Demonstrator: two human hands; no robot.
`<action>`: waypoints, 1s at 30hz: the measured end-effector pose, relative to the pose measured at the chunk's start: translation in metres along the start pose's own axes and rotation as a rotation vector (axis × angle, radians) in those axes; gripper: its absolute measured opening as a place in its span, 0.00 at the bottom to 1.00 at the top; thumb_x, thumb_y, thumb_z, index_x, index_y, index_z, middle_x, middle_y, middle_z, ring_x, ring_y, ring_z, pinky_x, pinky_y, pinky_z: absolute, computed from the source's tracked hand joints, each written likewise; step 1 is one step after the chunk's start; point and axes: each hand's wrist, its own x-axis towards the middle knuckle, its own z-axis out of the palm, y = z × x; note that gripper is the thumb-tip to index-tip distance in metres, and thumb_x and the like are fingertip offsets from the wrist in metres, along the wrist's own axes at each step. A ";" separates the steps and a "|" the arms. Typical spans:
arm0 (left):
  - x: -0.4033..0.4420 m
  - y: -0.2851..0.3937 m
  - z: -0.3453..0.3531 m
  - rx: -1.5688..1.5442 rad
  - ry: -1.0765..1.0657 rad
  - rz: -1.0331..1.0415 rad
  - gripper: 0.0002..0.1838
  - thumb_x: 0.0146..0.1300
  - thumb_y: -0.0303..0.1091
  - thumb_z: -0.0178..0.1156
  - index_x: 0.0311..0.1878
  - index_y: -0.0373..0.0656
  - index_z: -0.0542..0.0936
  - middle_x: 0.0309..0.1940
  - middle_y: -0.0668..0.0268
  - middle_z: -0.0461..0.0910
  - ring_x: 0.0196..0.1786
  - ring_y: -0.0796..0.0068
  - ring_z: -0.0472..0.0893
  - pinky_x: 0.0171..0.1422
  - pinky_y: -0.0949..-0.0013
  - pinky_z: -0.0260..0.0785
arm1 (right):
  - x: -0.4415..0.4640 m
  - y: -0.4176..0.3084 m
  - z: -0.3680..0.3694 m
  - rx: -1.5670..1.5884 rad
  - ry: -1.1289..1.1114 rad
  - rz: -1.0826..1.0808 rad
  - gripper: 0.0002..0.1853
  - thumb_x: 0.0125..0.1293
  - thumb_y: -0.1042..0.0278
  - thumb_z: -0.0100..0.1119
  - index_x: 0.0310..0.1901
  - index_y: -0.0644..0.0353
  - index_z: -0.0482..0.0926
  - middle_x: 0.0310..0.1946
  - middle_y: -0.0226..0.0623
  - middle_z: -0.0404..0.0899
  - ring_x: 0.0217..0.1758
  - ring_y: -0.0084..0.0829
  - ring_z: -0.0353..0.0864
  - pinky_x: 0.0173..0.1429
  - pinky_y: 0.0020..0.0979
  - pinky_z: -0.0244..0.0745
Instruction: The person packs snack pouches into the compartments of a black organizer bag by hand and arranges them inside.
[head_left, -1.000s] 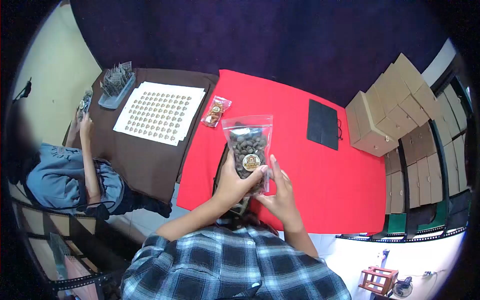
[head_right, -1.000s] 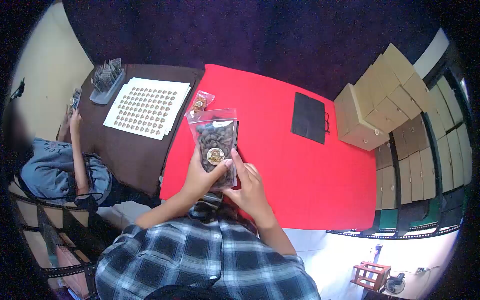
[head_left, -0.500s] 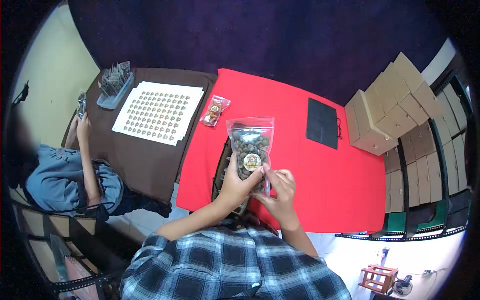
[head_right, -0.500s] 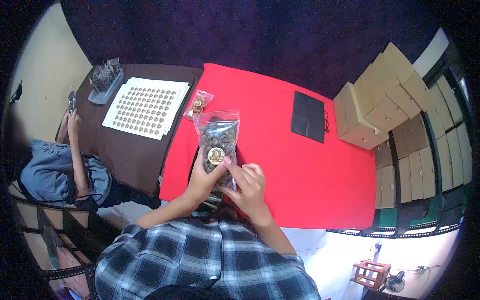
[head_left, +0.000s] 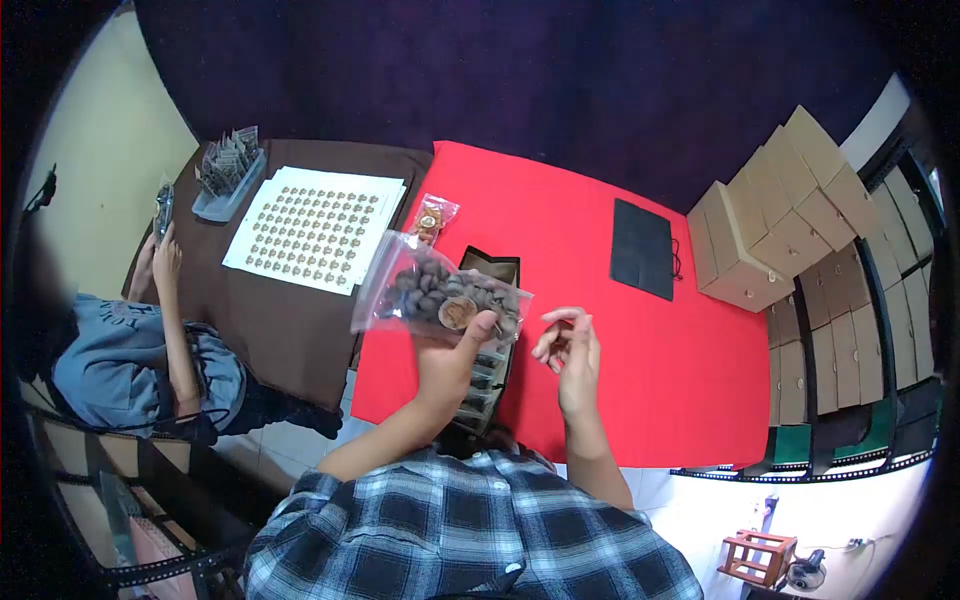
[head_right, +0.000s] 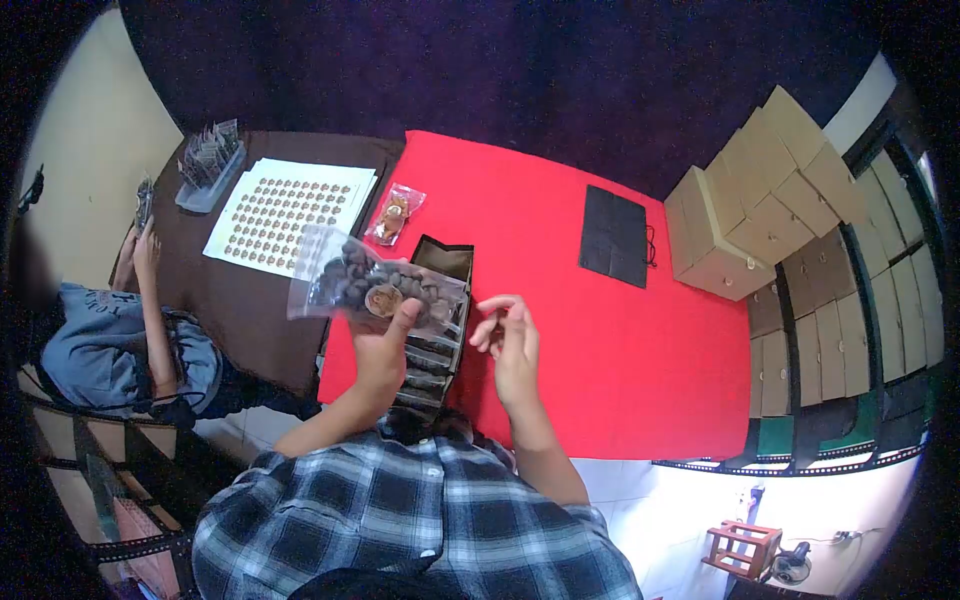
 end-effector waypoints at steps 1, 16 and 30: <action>-0.002 -0.008 -0.002 0.036 -0.061 0.030 0.27 0.63 0.29 0.66 0.63 0.37 0.66 0.55 0.60 0.76 0.55 0.73 0.77 0.60 0.67 0.71 | 0.001 0.001 0.003 0.030 -0.002 -0.011 0.24 0.79 0.47 0.33 0.43 0.58 0.73 0.30 0.30 0.75 0.33 0.16 0.70 0.32 0.19 0.59; -0.017 -0.013 0.015 0.210 -0.499 0.463 0.38 0.49 0.26 0.75 0.49 0.45 0.51 0.56 0.50 0.65 0.61 0.57 0.74 0.63 0.58 0.71 | 0.004 0.013 0.023 0.118 0.377 -0.204 0.17 0.78 0.59 0.45 0.28 0.55 0.65 0.24 0.18 0.60 0.28 0.11 0.56 0.31 0.20 0.53; 0.006 -0.012 -0.004 -0.672 -0.559 -0.426 0.48 0.57 0.77 0.43 0.72 0.53 0.54 0.71 0.51 0.55 0.75 0.53 0.53 0.78 0.47 0.40 | 0.022 -0.001 -0.099 1.042 -0.132 -0.076 0.15 0.76 0.52 0.44 0.42 0.57 0.68 0.27 0.28 0.69 0.20 0.23 0.62 0.25 0.22 0.61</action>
